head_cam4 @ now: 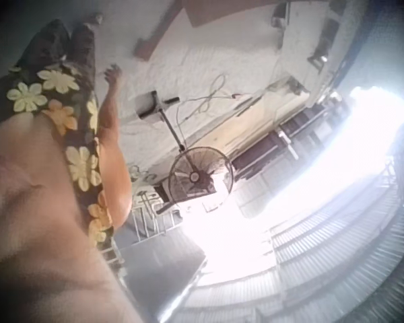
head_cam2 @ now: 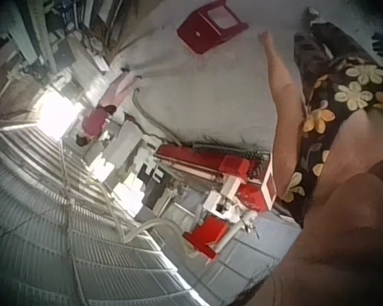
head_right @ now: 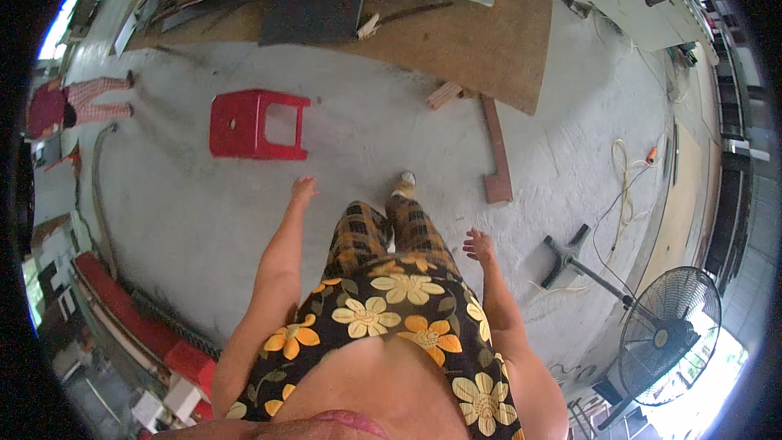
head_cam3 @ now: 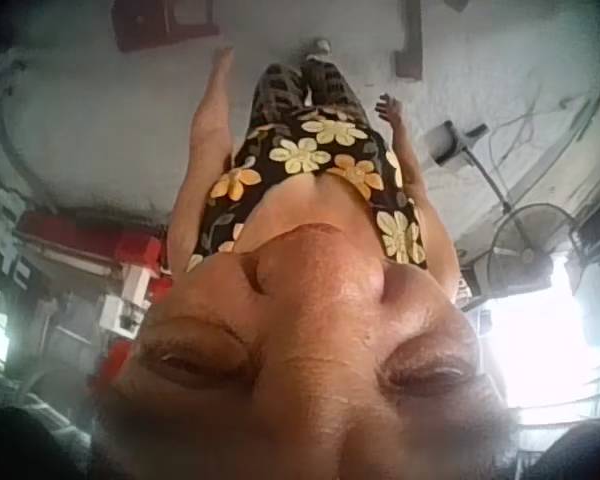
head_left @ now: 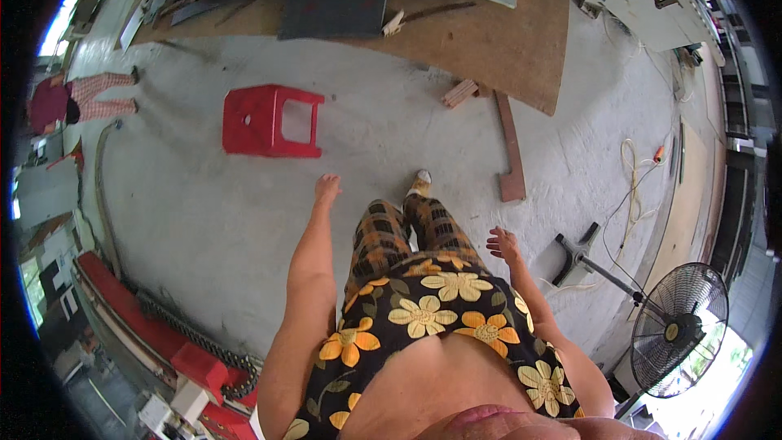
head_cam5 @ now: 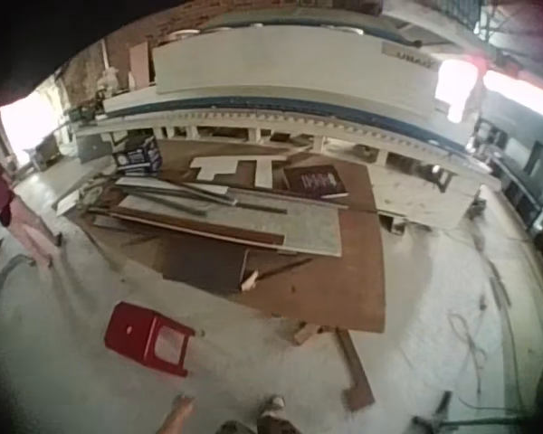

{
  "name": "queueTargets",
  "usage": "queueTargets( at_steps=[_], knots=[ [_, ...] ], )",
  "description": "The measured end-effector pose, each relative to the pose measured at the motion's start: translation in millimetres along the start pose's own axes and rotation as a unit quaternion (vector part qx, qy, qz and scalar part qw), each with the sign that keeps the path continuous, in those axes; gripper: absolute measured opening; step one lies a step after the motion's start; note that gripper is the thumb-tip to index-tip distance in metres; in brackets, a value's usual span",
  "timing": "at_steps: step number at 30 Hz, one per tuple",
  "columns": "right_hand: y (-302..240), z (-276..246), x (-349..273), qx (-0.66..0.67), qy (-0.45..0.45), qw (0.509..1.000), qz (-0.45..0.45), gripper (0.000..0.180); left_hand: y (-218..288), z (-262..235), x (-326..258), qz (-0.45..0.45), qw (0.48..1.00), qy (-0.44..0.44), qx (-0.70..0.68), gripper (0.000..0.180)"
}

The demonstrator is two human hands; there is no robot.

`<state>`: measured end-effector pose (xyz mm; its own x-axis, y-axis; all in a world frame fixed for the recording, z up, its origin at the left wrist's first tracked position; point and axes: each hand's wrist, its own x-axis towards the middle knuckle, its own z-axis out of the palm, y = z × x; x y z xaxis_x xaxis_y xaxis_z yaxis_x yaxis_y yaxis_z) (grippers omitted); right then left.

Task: Marking, measuring, and sawing wood components for furniture assembly in a workshop environment.

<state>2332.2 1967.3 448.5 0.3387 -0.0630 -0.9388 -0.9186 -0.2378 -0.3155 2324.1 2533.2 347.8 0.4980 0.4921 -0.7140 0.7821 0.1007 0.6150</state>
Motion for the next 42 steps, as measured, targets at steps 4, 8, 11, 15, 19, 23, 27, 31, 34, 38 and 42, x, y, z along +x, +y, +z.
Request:
queueTargets(
  at_steps=[4,8,11,15,19,23,27,31,34,38,42],
  knots=[
    [-71,35,1,-0.027,-0.024,0.999,-0.020,0.046,24,-40,75,0.083,0.983,0.049,0.159,0.041],
    [-109,46,5,-0.047,0.004,0.999,-0.007,0.043,75,-20,102,0.115,0.942,0.153,0.277,0.044],
    [-129,86,14,-0.045,0.016,0.999,-0.004,0.041,121,-56,142,0.094,0.913,0.202,0.342,0.041],
    [-135,144,16,-0.014,0.033,0.998,0.048,0.041,154,-108,192,0.110,0.902,0.218,0.356,0.053],
    [-146,190,2,-0.079,0.036,0.995,0.054,0.043,174,-102,235,0.044,0.914,0.230,0.333,0.069],
    [-179,266,3,-0.080,-0.015,0.997,0.007,0.042,135,-199,287,-0.042,0.861,0.120,0.493,0.112],
    [-205,281,-9,-0.070,-0.006,0.997,-0.010,0.040,124,-175,278,-0.018,0.888,0.093,0.450,0.120],
    [-209,278,-9,-0.057,0.004,0.998,0.006,0.038,149,-169,266,-0.006,0.893,0.118,0.434,0.124],
    [-201,270,-6,-0.072,0.016,0.997,-0.003,0.036,164,-175,247,-0.063,0.904,0.121,0.406,0.141],
    [-192,242,1,-0.085,0.025,0.996,0.008,0.034,190,-157,224,-0.085,0.862,0.120,0.485,0.145],
    [-189,207,12,-0.097,0.018,0.995,-0.012,0.035,188,-129,204,-0.112,0.840,0.120,0.516,0.146]
  ],
)
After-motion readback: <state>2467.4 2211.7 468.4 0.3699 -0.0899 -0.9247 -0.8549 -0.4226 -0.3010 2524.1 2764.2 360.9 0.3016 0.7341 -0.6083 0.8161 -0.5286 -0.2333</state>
